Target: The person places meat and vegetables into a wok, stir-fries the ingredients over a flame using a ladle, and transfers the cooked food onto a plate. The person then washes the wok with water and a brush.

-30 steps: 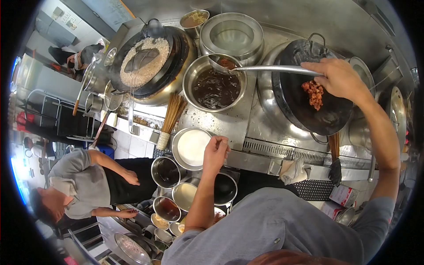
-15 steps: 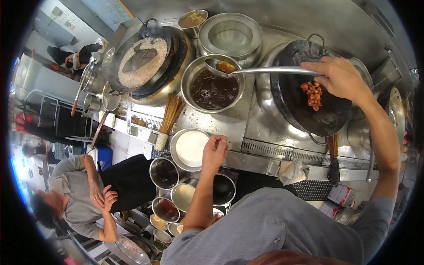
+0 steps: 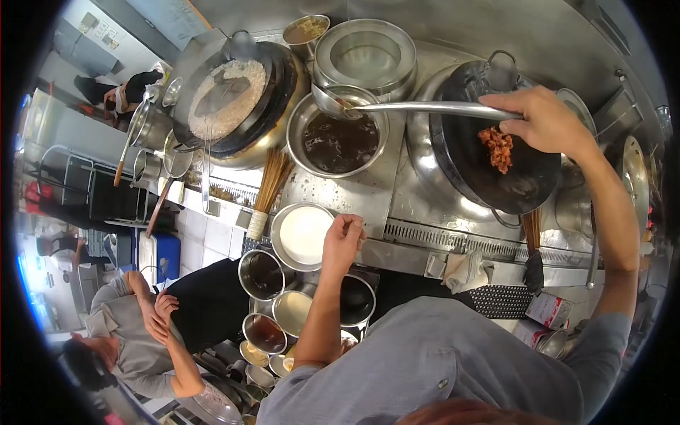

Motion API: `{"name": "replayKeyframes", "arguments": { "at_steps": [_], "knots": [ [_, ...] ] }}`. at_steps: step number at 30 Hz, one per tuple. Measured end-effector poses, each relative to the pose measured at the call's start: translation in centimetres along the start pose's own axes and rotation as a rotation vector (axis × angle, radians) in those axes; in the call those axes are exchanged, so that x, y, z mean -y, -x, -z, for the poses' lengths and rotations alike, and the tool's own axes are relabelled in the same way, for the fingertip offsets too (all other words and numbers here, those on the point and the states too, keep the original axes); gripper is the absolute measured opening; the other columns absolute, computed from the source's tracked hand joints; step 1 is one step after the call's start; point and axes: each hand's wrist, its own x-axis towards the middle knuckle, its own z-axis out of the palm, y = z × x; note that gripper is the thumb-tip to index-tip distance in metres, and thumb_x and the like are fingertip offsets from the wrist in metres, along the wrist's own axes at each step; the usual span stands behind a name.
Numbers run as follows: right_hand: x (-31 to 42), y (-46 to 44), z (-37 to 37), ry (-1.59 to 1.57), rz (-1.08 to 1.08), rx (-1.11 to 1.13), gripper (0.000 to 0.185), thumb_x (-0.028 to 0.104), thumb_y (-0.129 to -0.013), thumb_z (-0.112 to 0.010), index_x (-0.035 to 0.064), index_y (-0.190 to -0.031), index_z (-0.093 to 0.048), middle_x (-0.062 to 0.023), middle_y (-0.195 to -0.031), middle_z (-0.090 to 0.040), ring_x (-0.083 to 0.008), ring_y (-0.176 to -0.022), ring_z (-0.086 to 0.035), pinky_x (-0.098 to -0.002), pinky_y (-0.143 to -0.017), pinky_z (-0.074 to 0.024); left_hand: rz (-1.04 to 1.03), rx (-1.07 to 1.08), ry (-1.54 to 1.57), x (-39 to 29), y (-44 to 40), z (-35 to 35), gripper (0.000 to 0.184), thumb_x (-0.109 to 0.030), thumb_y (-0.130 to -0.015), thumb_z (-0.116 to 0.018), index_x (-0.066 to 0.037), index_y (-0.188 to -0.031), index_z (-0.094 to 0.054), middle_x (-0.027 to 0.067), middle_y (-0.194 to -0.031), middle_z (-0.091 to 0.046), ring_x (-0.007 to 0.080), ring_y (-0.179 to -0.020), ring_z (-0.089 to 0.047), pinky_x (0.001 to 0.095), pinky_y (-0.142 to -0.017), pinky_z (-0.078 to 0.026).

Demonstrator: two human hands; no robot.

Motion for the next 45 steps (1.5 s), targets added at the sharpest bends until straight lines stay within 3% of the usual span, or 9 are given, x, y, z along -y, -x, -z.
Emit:
{"name": "replayKeyframes", "arguments": {
  "at_steps": [10,22,24,30,31,32,35,40,45],
  "knots": [
    [0.7,1.0,1.4,-0.021,-0.045,0.041,0.041,0.007,-0.077,-0.067,0.0088,-0.118,-0.064,-0.0152,-0.108,-0.067,-0.0329,-0.097,-0.064,-0.0385,-0.083,-0.0494,0.001,0.016,-0.015,0.0,0.6,-0.8,0.016,-0.018,-0.095,-0.057,-0.002,-0.1,-0.057,0.0031,-0.073,-0.059,0.007,-0.057,-0.047,0.0214,-0.052,-0.038],
    [2.2,1.8,3.1,0.22,-0.048,0.018,0.044,0.006,-0.076,-0.066,0.013,-0.12,-0.064,-0.0151,-0.086,-0.065,-0.034,-0.074,-0.058,-0.0419,-0.073,-0.0465,0.039,0.045,0.001,1.2,0.8,-0.8,0.018,-0.02,-0.096,-0.056,-0.003,-0.101,-0.057,0.001,-0.072,-0.057,0.0062,-0.06,-0.048,0.0211,-0.054,-0.039],
    [2.1,1.8,3.3,0.26,0.049,-0.051,0.045,0.002,-0.078,-0.064,0.0091,-0.123,-0.062,-0.0088,-0.078,-0.063,-0.0252,-0.064,-0.058,-0.0371,-0.062,-0.0455,0.052,0.03,0.013,1.2,0.7,-0.8,0.019,-0.021,-0.096,-0.056,-0.003,-0.101,-0.057,0.0009,-0.072,-0.057,0.0061,-0.06,-0.047,0.021,-0.054,-0.039],
    [3.2,1.2,3.9,0.243,-0.044,-0.101,0.047,-0.003,-0.074,-0.065,0.0038,-0.12,-0.062,-0.0128,-0.075,-0.054,-0.0243,-0.064,-0.051,-0.0376,-0.061,-0.0389,0.156,0.057,0.044,2.1,-1.0,0.0,0.022,-0.024,-0.094,-0.058,-0.003,-0.098,-0.058,0.0007,-0.073,-0.057,0.0064,-0.061,-0.048,0.0216,-0.055,-0.039],
    [3.4,1.1,5.1,0.264,-0.188,0.058,0.043,0.002,-0.081,-0.063,0.0049,-0.124,-0.06,-0.0136,-0.091,-0.063,-0.0239,-0.083,-0.06,-0.0359,-0.073,-0.0449,0.167,0.072,0.016,2.2,-1.0,0.1,0.023,-0.025,-0.094,-0.059,-0.002,-0.097,-0.059,0.0007,-0.073,-0.057,0.0066,-0.061,-0.048,0.0221,-0.056,-0.04],
    [3.8,0.7,5.7,0.26,-0.184,0.074,0.043,0.002,-0.081,-0.063,0.0049,-0.124,-0.06,-0.0136,-0.091,-0.063,-0.0239,-0.083,-0.06,-0.0359,-0.073,-0.0449,0.182,0.067,0.021,2.3,-0.9,0.2,0.023,-0.025,-0.094,-0.059,-0.002,-0.097,-0.059,0.0007,-0.073,-0.057,0.0066,-0.061,-0.048,0.0221,-0.056,-0.04],
    [3.5,0.0,6.0,0.347,0.011,-0.042,0.039,0.005,-0.08,-0.071,0.0112,-0.118,-0.067,-0.0138,-0.091,-0.067,-0.0243,-0.077,-0.066,-0.0326,-0.065,-0.0512,0.264,0.23,-0.04,2.7,-0.9,0.6,0.02,-0.022,-0.094,-0.059,-0.003,-0.098,-0.061,0.0017,-0.078,-0.06,0.0074,-0.065,-0.052,0.0221,-0.058,-0.042],
    [3.6,0.3,6.5,0.399,0.075,-0.092,0.041,0.004,-0.078,-0.072,0.0108,-0.118,-0.066,-0.0123,-0.087,-0.067,-0.0244,-0.068,-0.063,-0.0331,-0.059,-0.05,0.0,0.727,-0.156,3.5,-0.1,-0.8,0.02,-0.018,-0.09,-0.062,-0.004,-0.103,-0.062,0.0052,-0.087,-0.065,0.0123,-0.075,-0.059,0.0285,-0.068,-0.047],
    [4.9,1.3,7.3,0.505,-0.071,0.044,0.041,0.004,-0.076,-0.074,0.0081,-0.116,-0.067,-0.0162,-0.086,-0.066,-0.0257,-0.072,-0.065,-0.0326,-0.062,-0.0514,0.08,1.246,-0.206,1.9,-0.1,-1.7,0.056,-0.028,-0.086,-0.069,-0.011,-0.134,-0.047,0.01,-0.114,-0.058,0.0181,-0.077,-0.061,0.0322,-0.071,-0.05]
  ]
}}
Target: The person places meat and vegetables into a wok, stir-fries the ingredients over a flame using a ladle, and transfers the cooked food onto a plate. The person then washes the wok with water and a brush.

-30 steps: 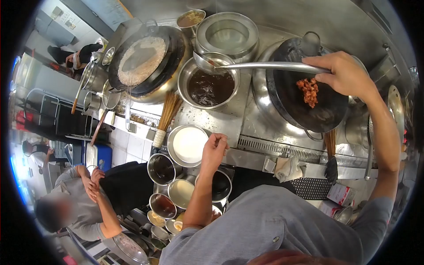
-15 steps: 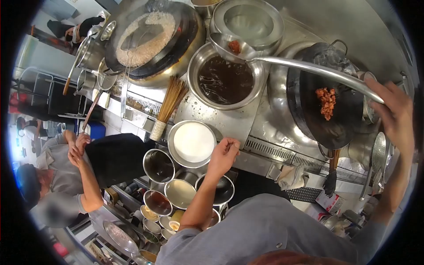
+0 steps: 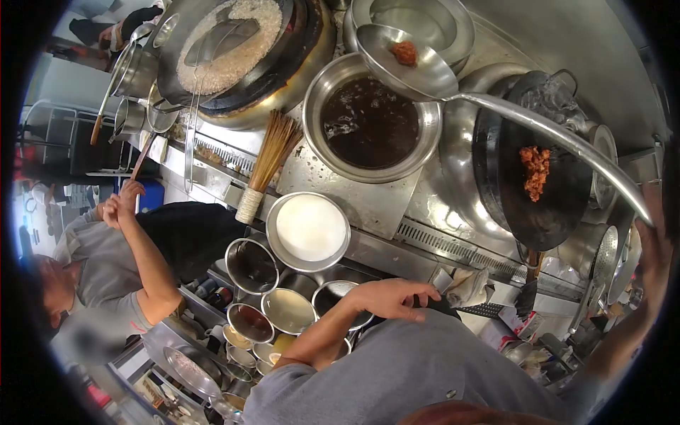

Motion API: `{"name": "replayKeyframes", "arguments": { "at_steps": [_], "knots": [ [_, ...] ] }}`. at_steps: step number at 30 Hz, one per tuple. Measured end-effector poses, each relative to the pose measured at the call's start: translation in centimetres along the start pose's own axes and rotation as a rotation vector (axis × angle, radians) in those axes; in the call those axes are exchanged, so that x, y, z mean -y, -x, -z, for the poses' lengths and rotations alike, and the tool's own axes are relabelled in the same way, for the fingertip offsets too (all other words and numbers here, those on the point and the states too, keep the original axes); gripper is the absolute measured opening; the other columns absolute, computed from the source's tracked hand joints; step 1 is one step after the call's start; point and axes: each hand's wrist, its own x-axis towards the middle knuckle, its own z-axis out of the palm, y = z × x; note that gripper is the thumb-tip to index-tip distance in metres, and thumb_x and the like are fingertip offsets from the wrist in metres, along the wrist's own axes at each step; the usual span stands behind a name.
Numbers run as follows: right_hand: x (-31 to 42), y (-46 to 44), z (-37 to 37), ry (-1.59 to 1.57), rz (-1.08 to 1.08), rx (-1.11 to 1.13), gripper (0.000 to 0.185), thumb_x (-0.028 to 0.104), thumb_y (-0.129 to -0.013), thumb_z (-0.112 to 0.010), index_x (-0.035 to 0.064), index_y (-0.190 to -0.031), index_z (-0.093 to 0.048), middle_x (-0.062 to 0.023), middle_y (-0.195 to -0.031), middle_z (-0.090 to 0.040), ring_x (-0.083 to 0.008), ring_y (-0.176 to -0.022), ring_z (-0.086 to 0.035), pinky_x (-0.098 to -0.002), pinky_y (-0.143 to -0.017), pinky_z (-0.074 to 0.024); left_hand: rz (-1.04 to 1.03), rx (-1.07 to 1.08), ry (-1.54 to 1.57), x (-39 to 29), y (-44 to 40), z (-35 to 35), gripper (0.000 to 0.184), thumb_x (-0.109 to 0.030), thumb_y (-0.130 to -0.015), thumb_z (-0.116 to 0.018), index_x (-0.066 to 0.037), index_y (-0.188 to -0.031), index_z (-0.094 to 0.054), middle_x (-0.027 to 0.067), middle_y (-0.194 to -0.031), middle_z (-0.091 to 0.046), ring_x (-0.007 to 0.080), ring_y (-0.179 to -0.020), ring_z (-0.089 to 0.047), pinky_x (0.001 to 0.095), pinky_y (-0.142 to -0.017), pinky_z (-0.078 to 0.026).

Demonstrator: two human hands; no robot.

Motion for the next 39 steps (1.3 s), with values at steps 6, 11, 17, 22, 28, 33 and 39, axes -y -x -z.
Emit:
{"name": "replayKeyframes", "arguments": {
  "at_steps": [6,11,17,22,28,33,39],
  "knots": [
    [0.0,5.8,-2.1,-0.605,-0.532,-0.407,0.039,0.006,-0.076,-0.076,0.0092,-0.114,-0.069,-0.019,-0.099,-0.068,-0.0301,-0.08,-0.066,-0.0333,-0.067,-0.053,-0.032,0.109,-0.07,-0.3,-0.5,-0.8,0.071,-0.032,-0.077,-0.076,-0.012,-0.137,-0.045,0.0114,-0.119,-0.056,0.0205,-0.086,-0.062,0.0341,-0.073,-0.05],
    [-8.9,21.6,-6.3,-0.148,-0.452,0.016,0.041,0.013,-0.09,-0.057,0.0061,-0.13,-0.056,-0.017,-0.134,-0.053,-0.0246,-0.131,-0.043,-0.0356,-0.109,-0.0304,-0.016,0.13,-0.057,-1.2,-0.6,-1.0,0.078,-0.034,-0.073,-0.079,-0.012,-0.139,-0.044,0.0116,-0.123,-0.055,0.0221,-0.091,-0.061,0.0346,-0.076,-0.051],
    [-1.2,27.6,-19.1,-0.978,-0.993,-0.007,0.043,0.001,-0.083,-0.058,-0.0026,-0.126,-0.056,0.0037,-0.068,-0.051,-0.0041,-0.055,-0.045,-0.0224,-0.047,-0.0358,0.022,0.136,-0.185,-1.9,-1.5,-2.0,0.079,-0.034,-0.071,-0.079,-0.009,-0.138,-0.044,0.0118,-0.124,-0.055,0.0224,-0.091,-0.06,0.0339,-0.076,-0.051],
    [3.2,27.0,-21.4,-1.35,-1.138,-0.186,0.037,0.004,-0.089,-0.056,-0.0031,-0.125,-0.053,0.0005,-0.065,-0.051,-0.0059,-0.05,-0.044,-0.021,-0.044,-0.0335,0.076,0.159,-0.228,-2.0,-2.7,-3.1,0.08,-0.037,-0.071,-0.079,-0.009,-0.137,-0.046,0.0099,-0.12,-0.056,0.0207,-0.092,-0.056,0.0332,-0.078,-0.049],
    [6.5,25.8,-22.4,-1.903,-1.084,-0.408,0.024,0.01,-0.093,-0.053,0.001,-0.116,-0.053,0.0009,-0.059,-0.046,-0.0068,-0.043,-0.042,-0.0219,-0.038,-0.0299,0.138,0.172,-0.237,-3.5,-4.1,-4.6,0.078,-0.044,-0.074,-0.076,-0.01,-0.137,-0.046,0.0099,-0.117,-0.056,0.0221,-0.094,-0.058,0.0339,-0.079,-0.049],
    [8.4,26.0,-21.3,-1.921,-1.047,-0.169,0.022,0.004,-0.089,-0.056,0.0046,-0.11,-0.048,0.0026,-0.056,-0.042,-0.0065,-0.039,-0.037,-0.0225,-0.036,-0.0265,0.134,0.086,-0.419,-2.2,-6.0,-6.2,0.073,-0.045,-0.077,-0.073,-0.009,-0.136,-0.047,0.0135,-0.114,-0.058,0.0236,-0.094,-0.059,0.0345,-0.079,-0.049],
    [8.2,28.9,-24.0,-2.618,-0.894,-0.337,0.024,-0.003,-0.085,-0.053,0.0054,-0.107,-0.049,0.0033,-0.052,-0.035,-0.0066,-0.036,-0.031,-0.0237,-0.034,-0.0229,0.206,0.061,-0.465,-1.6,-7.8,-9.1,0.069,-0.041,-0.08,-0.073,-0.007,-0.134,-0.048,0.0153,-0.11,-0.058,0.0218,-0.089,-0.06,0.0338,-0.077,-0.05]
  ]
}}
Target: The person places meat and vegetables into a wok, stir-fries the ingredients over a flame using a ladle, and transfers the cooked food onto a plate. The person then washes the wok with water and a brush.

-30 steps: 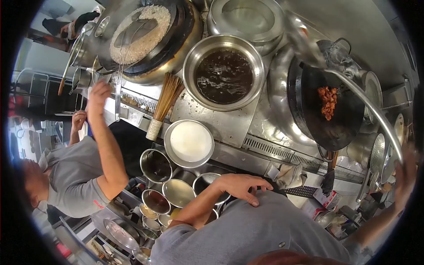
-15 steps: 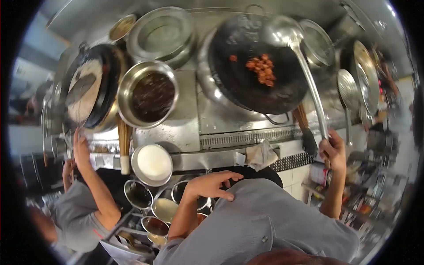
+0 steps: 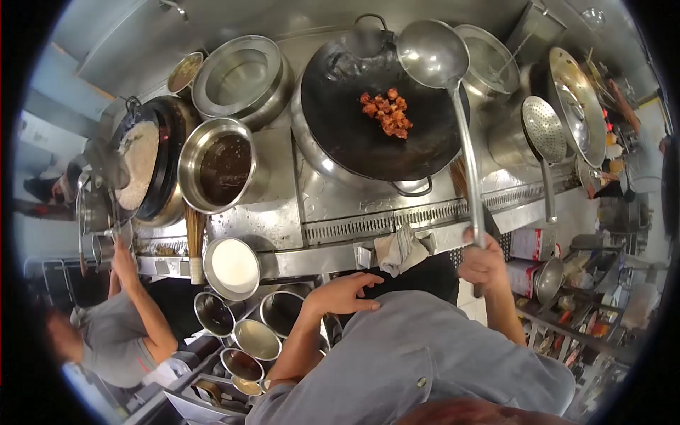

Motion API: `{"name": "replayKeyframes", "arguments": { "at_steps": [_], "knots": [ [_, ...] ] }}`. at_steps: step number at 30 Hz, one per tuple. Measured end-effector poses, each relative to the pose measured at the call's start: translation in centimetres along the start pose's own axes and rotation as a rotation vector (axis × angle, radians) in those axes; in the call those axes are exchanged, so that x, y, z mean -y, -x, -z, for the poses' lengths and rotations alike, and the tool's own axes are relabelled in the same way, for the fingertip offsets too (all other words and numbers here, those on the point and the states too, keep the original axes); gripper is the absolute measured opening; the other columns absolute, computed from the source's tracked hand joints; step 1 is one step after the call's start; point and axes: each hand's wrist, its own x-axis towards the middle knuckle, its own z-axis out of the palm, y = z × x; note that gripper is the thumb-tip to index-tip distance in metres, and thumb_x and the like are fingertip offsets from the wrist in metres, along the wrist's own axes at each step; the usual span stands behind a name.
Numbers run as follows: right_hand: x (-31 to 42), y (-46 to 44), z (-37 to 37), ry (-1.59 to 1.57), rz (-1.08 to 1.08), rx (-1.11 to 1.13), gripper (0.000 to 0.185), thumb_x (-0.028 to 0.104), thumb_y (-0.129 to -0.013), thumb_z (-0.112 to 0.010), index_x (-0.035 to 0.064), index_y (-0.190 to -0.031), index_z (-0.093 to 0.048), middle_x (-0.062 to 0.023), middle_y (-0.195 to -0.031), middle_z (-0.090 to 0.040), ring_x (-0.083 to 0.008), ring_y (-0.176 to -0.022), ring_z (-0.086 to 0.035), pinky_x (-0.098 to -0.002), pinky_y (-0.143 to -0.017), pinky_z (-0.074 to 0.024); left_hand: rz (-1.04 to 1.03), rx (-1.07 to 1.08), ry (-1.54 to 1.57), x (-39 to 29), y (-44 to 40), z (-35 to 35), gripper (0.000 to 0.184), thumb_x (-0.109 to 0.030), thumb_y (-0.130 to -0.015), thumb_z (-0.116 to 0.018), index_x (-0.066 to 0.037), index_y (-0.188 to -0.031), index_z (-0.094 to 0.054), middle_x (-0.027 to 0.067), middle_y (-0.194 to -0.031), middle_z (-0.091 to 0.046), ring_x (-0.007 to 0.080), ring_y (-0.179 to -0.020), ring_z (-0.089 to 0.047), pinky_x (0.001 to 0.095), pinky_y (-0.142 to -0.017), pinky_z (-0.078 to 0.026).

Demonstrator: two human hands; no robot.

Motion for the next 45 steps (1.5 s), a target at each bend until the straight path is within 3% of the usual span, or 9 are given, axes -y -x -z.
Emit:
{"name": "replayKeyframes", "arguments": {
  "at_steps": [10,16,17,21,27,32,37,43,45],
  "knots": [
    [3.8,-2.6,6.6,0.339,0.037,0.035,0.022,-0.005,-0.082,-0.048,0.004,-0.102,-0.048,0.0012,-0.052,-0.035,-0.0068,-0.035,-0.028,-0.0228,-0.033,-0.0249,0.149,-0.453,-0.055,-4.8,-5.7,-9.7,0.063,-0.046,-0.083,-0.067,-0.004,-0.128,-0.052,0.0184,-0.108,-0.062,0.0268,-0.085,-0.065,0.0356,-0.076,-0.051],
    [8.4,0.8,10.3,0.13,0.037,0.278,0.02,-0.003,-0.084,-0.05,0.003,-0.103,-0.048,0.0014,-0.055,-0.036,-0.006,-0.035,-0.027,-0.0212,-0.033,-0.0248,-0.033,-0.403,0.681,-12.2,-21.1,-14.5,0.044,-0.025,-0.095,-0.058,-0.002,-0.131,-0.049,0.0056,-0.095,-0.06,0.0136,-0.086,-0.059,0.0282,-0.073,-0.049],
    [9.3,1.7,10.6,0.104,0.055,0.331,0.025,-0.002,-0.083,-0.052,0.0024,-0.107,-0.047,0.0011,-0.055,-0.036,-0.0062,-0.036,-0.029,-0.0214,-0.034,-0.0247,-0.133,-0.514,0.899,-13.5,-25.0,-16.0,0.039,-0.024,-0.089,-0.062,0.001,-0.119,-0.057,0.0089,-0.086,-0.065,0.0174,-0.074,-0.06,0.0282,-0.067,-0.048],
    [11.9,3.8,13.0,0.107,0.222,0.312,0.031,0.0,-0.083,-0.051,-0.0012,-0.113,-0.046,-0.0007,-0.056,-0.038,-0.0071,-0.036,-0.032,-0.0218,-0.033,-0.026,-0.916,-0.362,0.091,-14.5,-37.0,-16.8,0.029,-0.028,-0.084,-0.066,0.001,-0.082,-0.064,0.0087,-0.075,-0.064,0.0162,-0.077,-0.061,0.0282,-0.068,-0.049],
    [13.4,4.9,16.6,0.109,0.397,0.254,0.032,0.007,-0.085,-0.052,0.0005,-0.116,-0.047,0.002,-0.055,-0.039,-0.0072,-0.033,-0.032,-0.0244,-0.029,-0.0265,-0.488,-0.306,0.645,-21.5,-39.0,-16.9,0.031,-0.029,-0.083,-0.066,0.001,-0.088,-0.063,0.0102,-0.079,-0.064,0.0169,-0.076,-0.061,0.0299,-0.066,-0.049],
    [14.9,5.9,15.7,-0.078,0.289,0.44,0.033,0.006,-0.088,-0.049,0.0024,-0.121,-0.044,0.0046,-0.052,-0.037,-0.0053,-0.029,-0.03,-0.0232,-0.028,-0.0243,-0.107,-0.53,0.803,-22.2,-36.5,-15.6,0.058,-0.027,-0.086,-0.063,0.004,-0.131,-0.044,0.0152,-0.101,-0.058,0.0235,-0.096,-0.058,0.0298,-0.085,-0.047],
    [14.5,5.3,15.0,-0.287,0.223,0.632,0.026,0.003,-0.096,-0.036,0.0022,-0.122,-0.036,0.0033,-0.053,-0.037,-0.0082,-0.031,-0.035,-0.0254,-0.032,-0.0331,-0.41,-0.738,0.833,-20.1,-18.5,-14.9,0.036,-0.019,-0.087,-0.062,0.0,-0.111,-0.044,0.0058,-0.073,-0.057,0.0124,-0.052,-0.055,0.0277,-0.049,-0.046],
    [9.9,-0.6,9.4,-0.115,0.01,0.818,0.021,0.004,-0.095,-0.039,0.0007,-0.116,-0.041,0.0038,-0.054,-0.036,-0.0064,-0.037,-0.039,-0.0242,-0.036,-0.0346,-0.334,-1.237,0.798,-13.4,-3.8,-19.3,0.035,-0.019,-0.087,-0.061,0.001,-0.109,-0.043,0.0066,-0.07,-0.056,0.0141,-0.052,-0.055,0.0298,-0.046,-0.044],
    [7.5,-1.8,7.5,0.507,0.152,0.325,0.014,0.008,-0.099,-0.038,0.0004,-0.102,-0.049,0.0012,-0.058,-0.038,-0.0075,-0.038,-0.036,-0.0249,-0.039,-0.0327,-0.335,-1.343,0.862,-9.6,-1.8,-20.9,0.035,-0.018,-0.086,-0.061,0.001,-0.109,-0.044,0.0076,-0.07,-0.057,0.0147,-0.05,-0.055,0.0297,-0.045,-0.044]
  ]
}}
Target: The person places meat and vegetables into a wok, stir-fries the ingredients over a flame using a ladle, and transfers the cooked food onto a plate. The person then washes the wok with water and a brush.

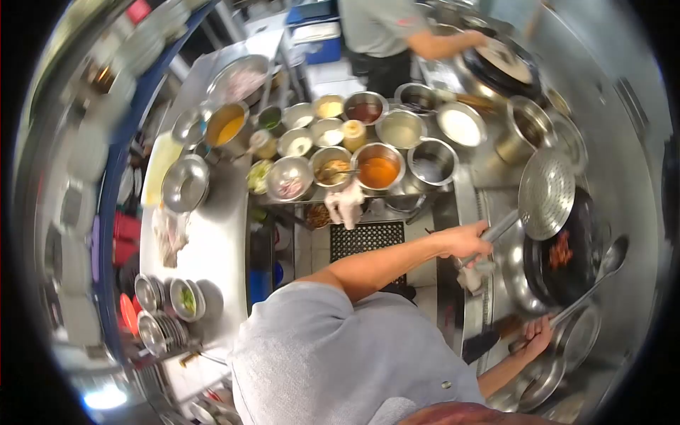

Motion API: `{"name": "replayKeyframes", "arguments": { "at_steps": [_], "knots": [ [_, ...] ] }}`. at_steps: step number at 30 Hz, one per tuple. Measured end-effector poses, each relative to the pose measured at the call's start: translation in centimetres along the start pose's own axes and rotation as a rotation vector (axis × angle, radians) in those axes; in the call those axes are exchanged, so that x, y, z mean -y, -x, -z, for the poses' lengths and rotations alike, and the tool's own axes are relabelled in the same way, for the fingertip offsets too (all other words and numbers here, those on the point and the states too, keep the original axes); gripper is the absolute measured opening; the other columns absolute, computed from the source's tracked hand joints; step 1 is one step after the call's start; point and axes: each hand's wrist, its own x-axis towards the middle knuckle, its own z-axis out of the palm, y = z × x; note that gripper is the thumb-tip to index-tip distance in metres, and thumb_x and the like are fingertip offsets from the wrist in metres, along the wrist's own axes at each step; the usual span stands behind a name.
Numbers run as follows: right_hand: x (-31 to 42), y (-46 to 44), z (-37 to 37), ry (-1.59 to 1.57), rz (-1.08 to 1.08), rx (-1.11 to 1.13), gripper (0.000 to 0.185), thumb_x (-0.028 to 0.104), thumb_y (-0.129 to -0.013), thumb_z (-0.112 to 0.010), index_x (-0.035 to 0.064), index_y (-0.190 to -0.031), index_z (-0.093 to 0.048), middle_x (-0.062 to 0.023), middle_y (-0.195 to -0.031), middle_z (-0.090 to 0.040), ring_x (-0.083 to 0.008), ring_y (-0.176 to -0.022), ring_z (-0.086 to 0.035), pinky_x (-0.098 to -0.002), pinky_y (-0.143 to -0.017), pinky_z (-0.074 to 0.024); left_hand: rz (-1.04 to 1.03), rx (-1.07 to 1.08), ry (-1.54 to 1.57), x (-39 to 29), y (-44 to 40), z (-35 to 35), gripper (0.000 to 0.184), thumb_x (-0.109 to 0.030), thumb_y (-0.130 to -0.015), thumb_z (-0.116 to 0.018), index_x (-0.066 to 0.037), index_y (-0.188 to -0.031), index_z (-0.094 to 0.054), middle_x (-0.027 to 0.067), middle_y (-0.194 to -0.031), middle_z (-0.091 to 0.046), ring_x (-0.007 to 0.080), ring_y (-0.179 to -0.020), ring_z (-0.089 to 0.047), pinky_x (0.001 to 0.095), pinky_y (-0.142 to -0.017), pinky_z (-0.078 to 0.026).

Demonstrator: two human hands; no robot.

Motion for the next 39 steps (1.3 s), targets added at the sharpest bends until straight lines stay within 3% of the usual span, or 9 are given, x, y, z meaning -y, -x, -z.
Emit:
{"name": "replayKeyframes", "arguments": {
  "at_steps": [10,12,15,19,22,26,29,35,39],
  "knots": [
    [-2.6,-4.8,-5.8,-0.424,-0.073,0.202,0.014,0.006,-0.097,-0.043,0.0028,-0.083,-0.043,0.0021,-0.057,-0.035,-0.0064,-0.042,-0.036,-0.0215,-0.042,-0.0331,0.174,-0.095,0.46,11.0,-3.1,8.1,0.032,-0.015,-0.083,-0.065,0.0,-0.106,-0.048,0.0106,-0.068,-0.057,0.017,-0.048,-0.056,0.0316,-0.042,-0.048],
    [-3.0,-7.3,-5.6,-0.121,0.24,0.282,0.011,0.007,-0.099,-0.041,0.0005,-0.09,-0.045,0.0013,-0.056,-0.036,-0.007,-0.041,-0.035,-0.0212,-0.042,-0.0326,0.177,-0.075,0.465,13.2,-5.5,8.6,0.031,-0.016,-0.083,-0.066,0.0,-0.104,-0.05,0.0107,-0.068,-0.058,0.017,-0.048,-0.057,0.0321,-0.042,-0.049],
    [-2.5,-11.3,-5.6,-0.942,-0.286,0.76,0.013,0.01,-0.1,-0.04,-0.0021,-0.099,-0.045,0.001,-0.056,-0.036,-0.0066,-0.041,-0.034,-0.0211,-0.042,-0.0323,0.244,-0.062,0.406,14.6,-7.3,9.4,0.029,-0.02,-0.082,-0.069,0.0,-0.099,-0.055,0.0114,-0.071,-0.06,0.0166,-0.05,-0.058,0.0323,-0.044,-0.05],
    [-4.3,-15.6,-6.3,-0.892,-0.339,0.892,0.019,0.012,-0.102,-0.039,-0.0042,-0.108,-0.045,0.0014,-0.054,-0.036,-0.0062,-0.04,-0.035,-0.021,-0.042,-0.0315,0.365,-0.216,0.357,13.6,-7.1,10.5,0.036,-0.035,-0.09,-0.06,-0.002,-0.105,-0.06,0.0117,-0.072,-0.065,0.0215,-0.056,-0.063,0.0355,-0.056,-0.055],
    [-4.2,-17.6,-7.6,-0.972,-0.418,0.93,0.02,0.013,-0.102,-0.038,-0.0044,-0.108,-0.045,0.0004,-0.053,-0.037,-0.0073,-0.039,-0.036,-0.0217,-0.042,-0.0322,0.31,-0.494,0.195,15.7,-5.3,11.8,0.049,-0.047,-0.095,-0.045,-0.002,-0.108,-0.062,0.0145,-0.081,-0.067,0.0216,-0.063,-0.067,0.036,-0.057,-0.058],
    [-3.2,-17.1,-10.0,-1.078,-0.439,1.0,0.017,0.012,-0.102,-0.037,-0.0028,-0.105,-0.045,-0.0006,-0.052,-0.039,-0.0083,-0.039,-0.037,-0.0233,-0.043,-0.0337,0.133,-0.832,-0.321,19.1,5.6,9.7,0.036,-0.032,-0.092,-0.049,0.001,-0.098,-0.062,0.0123,-0.076,-0.067,0.0201,-0.063,-0.066,0.0337,-0.058,-0.053],
    [-3.3,-17.2,-10.6,-1.09,-0.395,1.044,0.013,0.009,-0.101,-0.037,-0.0019,-0.103,-0.044,-0.0003,-0.052,-0.039,-0.0083,-0.039,-0.037,-0.0232,-0.045,-0.0341,0.182,-1.247,-0.172,21.9,16.2,5.6,0.023,-0.021,-0.086,-0.052,-0.001,-0.088,-0.062,0.0103,-0.075,-0.066,0.0193,-0.067,-0.065,0.0353,-0.064,-0.052],
    [-4.8,-14.0,-8.9,-0.97,-0.263,1.022,0.015,0.003,-0.099,-0.036,0.0038,-0.085,-0.042,-0.0005,-0.051,-0.037,-0.009,-0.04,-0.036,-0.0221,-0.049,-0.0341,0.173,-2.207,-0.098,30.6,37.7,-1.0,0.03,-0.013,-0.083,-0.055,-0.007,-0.112,-0.055,0.0207,-0.088,-0.067,0.0377,-0.083,-0.066,0.0451,-0.076,-0.049],
    [-6.4,-10.0,-5.7,-0.893,-0.383,1.035,0.025,0.003,-0.1,-0.034,0.0077,-0.075,-0.04,0.0006,-0.053,-0.036,-0.0076,-0.043,-0.035,-0.0212,-0.049,-0.0325,0.313,-2.436,-0.21,32.1,51.2,-1.9,0.049,-0.017,-0.085,-0.056,-0.009,-0.131,-0.04,0.0237,-0.089,-0.065,0.0418,-0.086,-0.063,0.0497,-0.076,-0.048]
  ]
}}
